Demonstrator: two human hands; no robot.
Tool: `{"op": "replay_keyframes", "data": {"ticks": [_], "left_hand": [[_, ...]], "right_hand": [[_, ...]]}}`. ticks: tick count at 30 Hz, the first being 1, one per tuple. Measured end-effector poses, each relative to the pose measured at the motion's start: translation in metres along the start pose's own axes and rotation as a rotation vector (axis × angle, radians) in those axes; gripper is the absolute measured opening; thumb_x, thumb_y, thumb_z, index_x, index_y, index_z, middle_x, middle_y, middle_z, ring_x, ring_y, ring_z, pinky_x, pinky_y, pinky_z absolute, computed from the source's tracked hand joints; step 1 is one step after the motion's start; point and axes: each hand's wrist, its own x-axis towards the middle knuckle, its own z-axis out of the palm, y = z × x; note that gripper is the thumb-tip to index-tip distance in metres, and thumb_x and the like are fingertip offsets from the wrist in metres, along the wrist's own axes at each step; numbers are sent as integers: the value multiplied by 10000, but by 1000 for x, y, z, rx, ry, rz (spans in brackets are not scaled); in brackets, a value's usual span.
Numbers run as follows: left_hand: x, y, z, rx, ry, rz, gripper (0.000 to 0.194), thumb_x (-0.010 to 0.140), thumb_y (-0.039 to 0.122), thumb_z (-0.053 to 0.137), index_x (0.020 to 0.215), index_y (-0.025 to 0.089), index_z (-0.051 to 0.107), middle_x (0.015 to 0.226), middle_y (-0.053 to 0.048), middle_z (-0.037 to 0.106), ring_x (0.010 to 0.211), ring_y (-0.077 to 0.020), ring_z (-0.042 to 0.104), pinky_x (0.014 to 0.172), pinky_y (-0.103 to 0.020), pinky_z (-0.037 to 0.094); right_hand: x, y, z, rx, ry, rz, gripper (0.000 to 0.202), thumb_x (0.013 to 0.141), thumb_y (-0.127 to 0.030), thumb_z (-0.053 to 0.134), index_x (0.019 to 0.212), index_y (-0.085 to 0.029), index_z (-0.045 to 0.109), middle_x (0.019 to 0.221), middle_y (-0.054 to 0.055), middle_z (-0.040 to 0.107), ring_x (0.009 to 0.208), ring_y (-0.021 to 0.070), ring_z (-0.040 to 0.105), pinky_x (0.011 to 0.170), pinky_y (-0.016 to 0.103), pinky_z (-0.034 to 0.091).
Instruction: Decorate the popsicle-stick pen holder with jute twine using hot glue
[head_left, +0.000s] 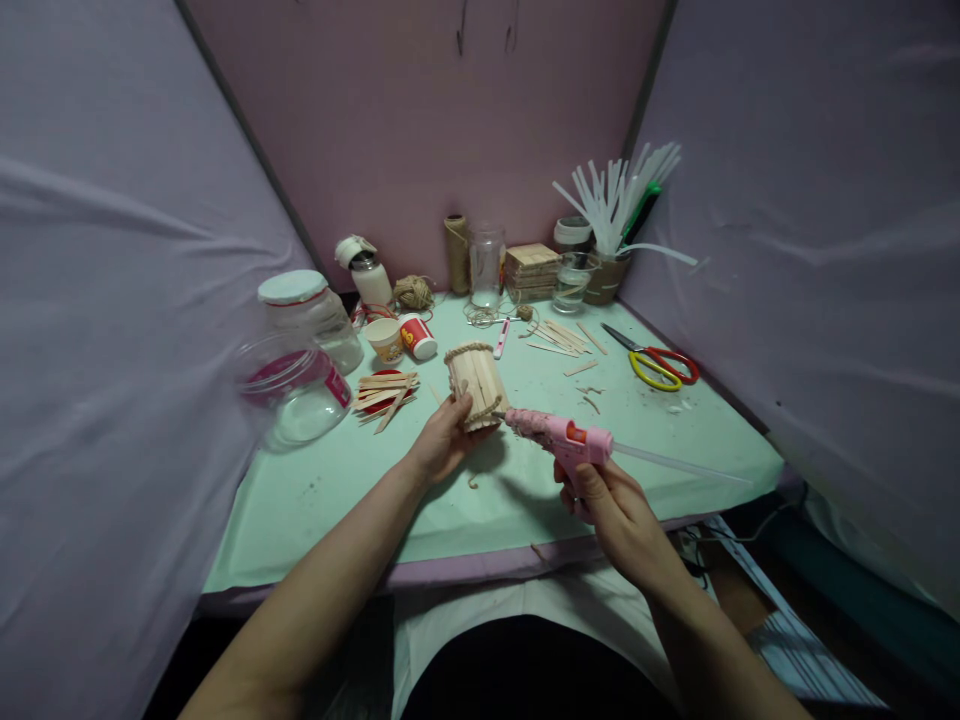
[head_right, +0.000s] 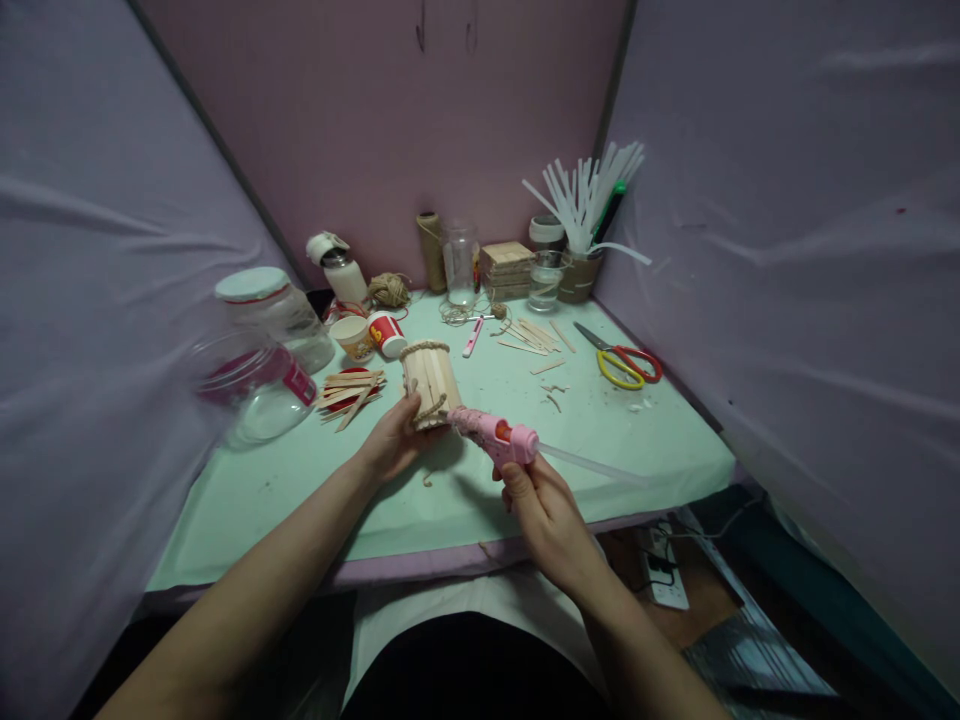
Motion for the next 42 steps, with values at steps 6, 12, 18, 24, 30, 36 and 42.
{"op": "replay_keyframes", "data": {"ticks": [6, 12, 18, 24, 30, 36, 42], "left_hand": [[1, -1, -1, 3, -2, 7, 331, 837, 336, 682, 1109, 150, 646, 1125, -120, 706, 1003, -228, 672, 922, -381, 535], [2, -2, -3, 2, -15, 10, 326, 837, 339, 684, 1102, 153, 648, 1120, -115, 708, 1000, -223, 670, 927, -382, 532], [1, -1, -1, -8, -5, 5, 312, 840, 327, 681, 1096, 151, 648, 1116, -117, 709, 988, -225, 675, 925, -382, 531], [1, -1, -2, -19, -8, 3, 328, 843, 333, 676, 1118, 157, 646, 1128, -112, 708, 1019, -225, 676, 944, -386, 537], [2, -2, -4, -29, 10, 5, 326, 843, 321, 675, 1120, 153, 642, 1122, -113, 708, 981, -222, 685, 949, -405, 539], [0, 0, -1, -28, 25, -2, 312, 855, 312, 660, 1113, 139, 644, 1105, -113, 709, 954, -213, 686, 933, -393, 546], [1, 0, -2, -19, 9, 1, 327, 851, 326, 665, 1127, 151, 644, 1120, -115, 707, 989, -220, 682, 953, -398, 536]], "right_hand": [[-1, 2, 0, -6, -3, 6, 510, 932, -642, 397, 853, -174, 582, 694, 23, 551, 641, 150, 533, 565, 265, 421], [0, 0, -1, -17, 2, 8, 516, 930, -648, 394, 843, -174, 579, 678, 20, 553, 624, 146, 524, 553, 263, 411], [-1, 2, -1, -2, 12, 5, 506, 928, -641, 410, 836, -174, 581, 685, 20, 554, 625, 143, 523, 550, 261, 414], [0, 3, -4, -6, 33, 10, 495, 924, -642, 413, 829, -187, 586, 693, 21, 558, 622, 150, 537, 551, 271, 436], [1, 5, -7, -14, 49, 1, 486, 919, -641, 424, 836, -197, 602, 701, 21, 564, 626, 153, 549, 554, 276, 449], [1, 7, -8, -4, 61, 19, 507, 915, -651, 427, 838, -181, 603, 712, 24, 566, 638, 151, 554, 577, 273, 465], [1, 6, -8, -1, 64, 9, 499, 916, -644, 433, 826, -181, 598, 700, 24, 566, 622, 148, 548, 546, 261, 453]]}}
